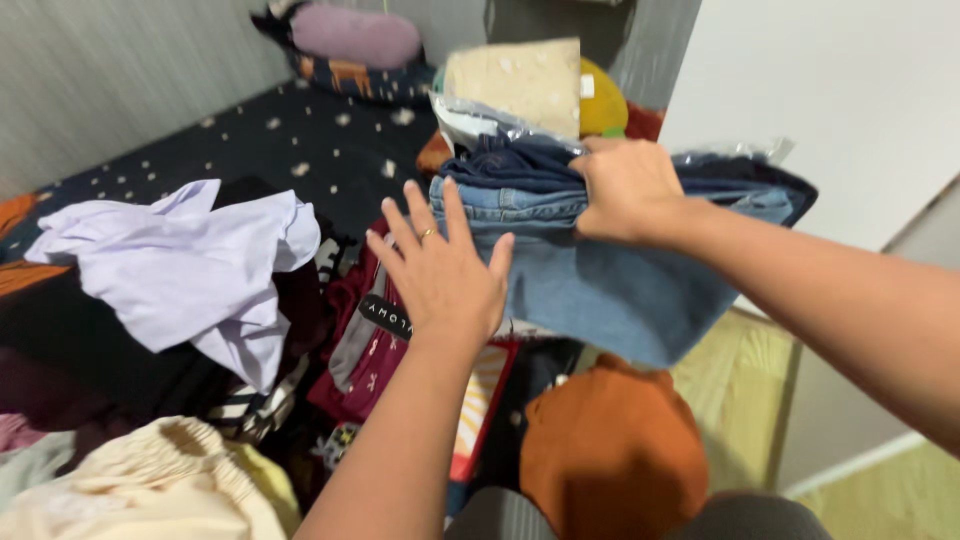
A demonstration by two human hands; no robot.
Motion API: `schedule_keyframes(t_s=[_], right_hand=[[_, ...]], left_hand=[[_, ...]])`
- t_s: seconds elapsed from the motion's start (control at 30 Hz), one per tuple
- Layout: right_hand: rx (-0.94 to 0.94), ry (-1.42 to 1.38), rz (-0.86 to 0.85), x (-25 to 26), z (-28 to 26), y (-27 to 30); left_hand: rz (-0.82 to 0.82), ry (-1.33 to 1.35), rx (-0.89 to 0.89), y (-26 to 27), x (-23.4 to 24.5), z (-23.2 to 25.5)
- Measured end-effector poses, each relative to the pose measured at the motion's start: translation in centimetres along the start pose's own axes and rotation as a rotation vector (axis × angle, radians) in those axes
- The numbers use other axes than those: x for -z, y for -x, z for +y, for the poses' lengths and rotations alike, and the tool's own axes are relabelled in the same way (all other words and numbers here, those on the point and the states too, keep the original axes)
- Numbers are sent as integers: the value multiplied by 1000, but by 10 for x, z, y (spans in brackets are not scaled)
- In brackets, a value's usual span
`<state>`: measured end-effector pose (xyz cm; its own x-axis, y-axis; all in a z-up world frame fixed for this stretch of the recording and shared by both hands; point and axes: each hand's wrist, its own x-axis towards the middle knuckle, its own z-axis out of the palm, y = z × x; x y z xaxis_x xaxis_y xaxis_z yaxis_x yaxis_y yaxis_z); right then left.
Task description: The person removes a cardboard box and a pair of black shoes from a wardrobe, wipes the shoes with a cloth, and places them back. The person then wipes the wardrobe shelf and proceeds to fold and stack several garments, including jeans and shirts, onto the shelf.
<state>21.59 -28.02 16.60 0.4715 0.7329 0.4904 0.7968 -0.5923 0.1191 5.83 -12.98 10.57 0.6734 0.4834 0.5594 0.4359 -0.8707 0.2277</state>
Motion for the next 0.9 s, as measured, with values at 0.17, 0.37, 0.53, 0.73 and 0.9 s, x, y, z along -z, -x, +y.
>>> schedule_keyframes(t_s=[0.17, 0.37, 0.53, 0.73, 0.9], right_hand=[[38, -29, -11, 61, 14, -21], [-37, -25, -61, 160, 30, -62], [-105, -6, -46, 269, 40, -107], [-113, 34, 9, 400, 40, -141], [-116, 34, 90, 497, 28, -140]], left_hand=[[-89, 17, -69, -40, 70, 34], [-9, 67, -108, -102, 160, 65], [39, 78, -126, -153, 243, 93], [80, 115, -147, -193, 348, 122], [122, 175, -159, -202, 425, 145]])
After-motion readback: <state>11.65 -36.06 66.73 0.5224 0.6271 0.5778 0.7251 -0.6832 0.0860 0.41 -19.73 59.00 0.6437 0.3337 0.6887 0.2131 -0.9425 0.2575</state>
